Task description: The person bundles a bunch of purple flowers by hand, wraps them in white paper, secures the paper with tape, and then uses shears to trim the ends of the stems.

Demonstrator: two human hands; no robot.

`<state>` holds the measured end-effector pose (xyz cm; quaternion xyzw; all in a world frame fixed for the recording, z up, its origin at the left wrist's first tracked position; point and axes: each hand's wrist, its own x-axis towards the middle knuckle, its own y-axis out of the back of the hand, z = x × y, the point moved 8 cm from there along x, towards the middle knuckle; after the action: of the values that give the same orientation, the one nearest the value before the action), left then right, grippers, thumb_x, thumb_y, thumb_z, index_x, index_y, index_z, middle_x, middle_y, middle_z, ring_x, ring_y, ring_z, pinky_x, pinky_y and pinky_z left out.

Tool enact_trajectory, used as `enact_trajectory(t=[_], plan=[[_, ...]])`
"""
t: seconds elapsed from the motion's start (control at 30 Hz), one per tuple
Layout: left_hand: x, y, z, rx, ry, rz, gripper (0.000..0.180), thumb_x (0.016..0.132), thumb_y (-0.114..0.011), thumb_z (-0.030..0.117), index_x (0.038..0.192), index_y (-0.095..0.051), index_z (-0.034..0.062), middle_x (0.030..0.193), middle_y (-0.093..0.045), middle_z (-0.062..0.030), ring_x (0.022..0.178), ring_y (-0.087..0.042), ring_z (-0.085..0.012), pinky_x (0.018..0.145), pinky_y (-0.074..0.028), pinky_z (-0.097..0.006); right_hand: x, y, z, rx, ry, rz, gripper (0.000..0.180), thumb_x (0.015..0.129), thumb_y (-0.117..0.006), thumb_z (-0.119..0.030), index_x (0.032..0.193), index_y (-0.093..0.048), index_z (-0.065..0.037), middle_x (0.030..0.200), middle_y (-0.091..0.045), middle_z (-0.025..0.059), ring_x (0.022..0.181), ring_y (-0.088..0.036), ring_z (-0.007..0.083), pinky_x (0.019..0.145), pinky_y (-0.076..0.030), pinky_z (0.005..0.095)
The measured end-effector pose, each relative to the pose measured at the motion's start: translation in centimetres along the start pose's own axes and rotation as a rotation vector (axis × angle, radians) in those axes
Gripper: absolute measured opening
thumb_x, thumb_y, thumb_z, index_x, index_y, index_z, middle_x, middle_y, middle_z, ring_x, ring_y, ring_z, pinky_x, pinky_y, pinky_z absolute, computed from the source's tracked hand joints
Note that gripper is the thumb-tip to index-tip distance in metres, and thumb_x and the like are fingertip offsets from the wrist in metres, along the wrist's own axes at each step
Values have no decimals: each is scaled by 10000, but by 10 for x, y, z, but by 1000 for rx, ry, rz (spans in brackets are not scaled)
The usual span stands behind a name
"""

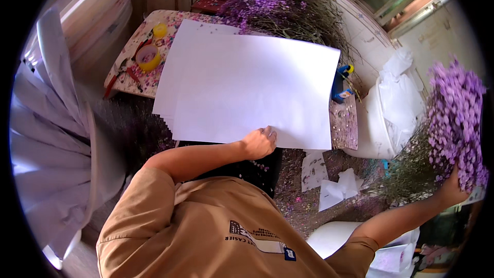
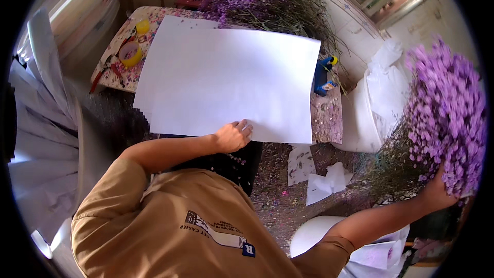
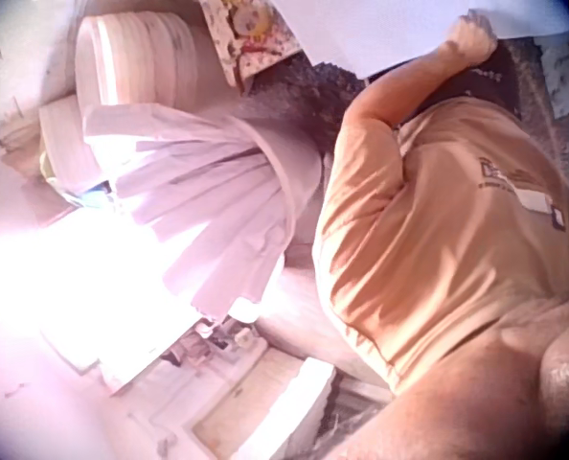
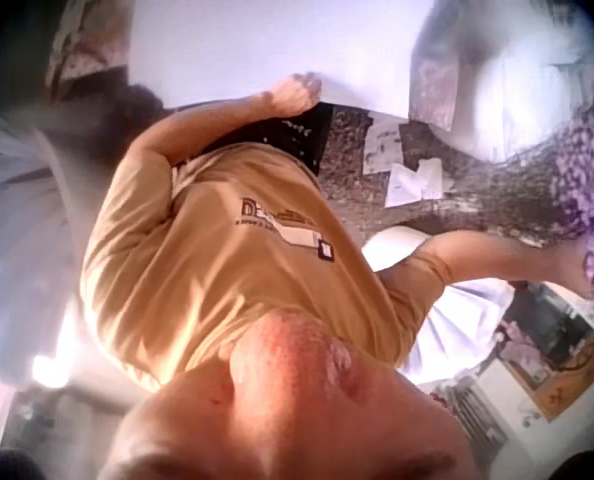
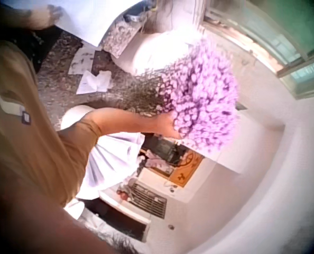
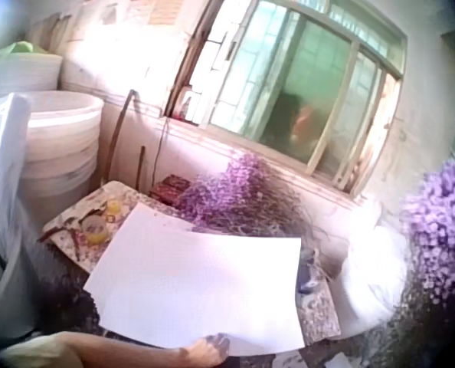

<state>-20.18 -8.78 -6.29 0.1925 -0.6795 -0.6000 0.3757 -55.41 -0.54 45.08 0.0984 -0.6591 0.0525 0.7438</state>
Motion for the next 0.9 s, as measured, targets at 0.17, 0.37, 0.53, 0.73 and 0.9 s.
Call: enact_trajectory(t=[0.17,0.37,0.53,0.73,0.9], plan=[[-13,2,1,-127,-107,-21,313,836,-591,199,1008,-722,-27,1134,-689,-182,1091,-654,-340,755,-601,-391,-10,-87,-186,358,222,-134,696,722,-883,-262,1278,-600,46,1234,-666,192,1084,-644,316,990,-487,436],[-29,10,-8,-215,-71,-23,274,793,-605,199,904,-731,-17,912,-728,-148,927,-691,-264,646,-573,-396,-225,-238,-485,624,355,-855,1106,686,-842,-577,1565,-355,-115,1195,-566,202,1069,-587,365,871,-456,512],[-73,21,-37,-287,28,183,210,787,-617,209,735,-723,36,804,-711,-91,762,-697,-269,584,-539,-428,-347,-269,-533,461,494,-1242,1195,676,-888,-432,1619,-224,-116,1313,-476,226,1254,-479,392,1078,-346,540],[-165,54,-89,-273,316,316,168,731,-642,185,741,-694,26,850,-686,-65,811,-679,-229,524,-533,-374,-281,-290,-544,990,313,-1762,1146,760,-817,-608,1568,-277,-1,1475,-441,333,1337,-502,378,1120,-375,472],[-186,80,-103,-233,456,365,172,757,-626,207,759,-694,49,844,-683,-50,801,-673,-193,629,-526,-365,-274,-351,-547,996,158,-1276,666,1075,-455,-469,1540,-332,-8,1261,-650,250,1114,-652,365,1017,-464,460]])
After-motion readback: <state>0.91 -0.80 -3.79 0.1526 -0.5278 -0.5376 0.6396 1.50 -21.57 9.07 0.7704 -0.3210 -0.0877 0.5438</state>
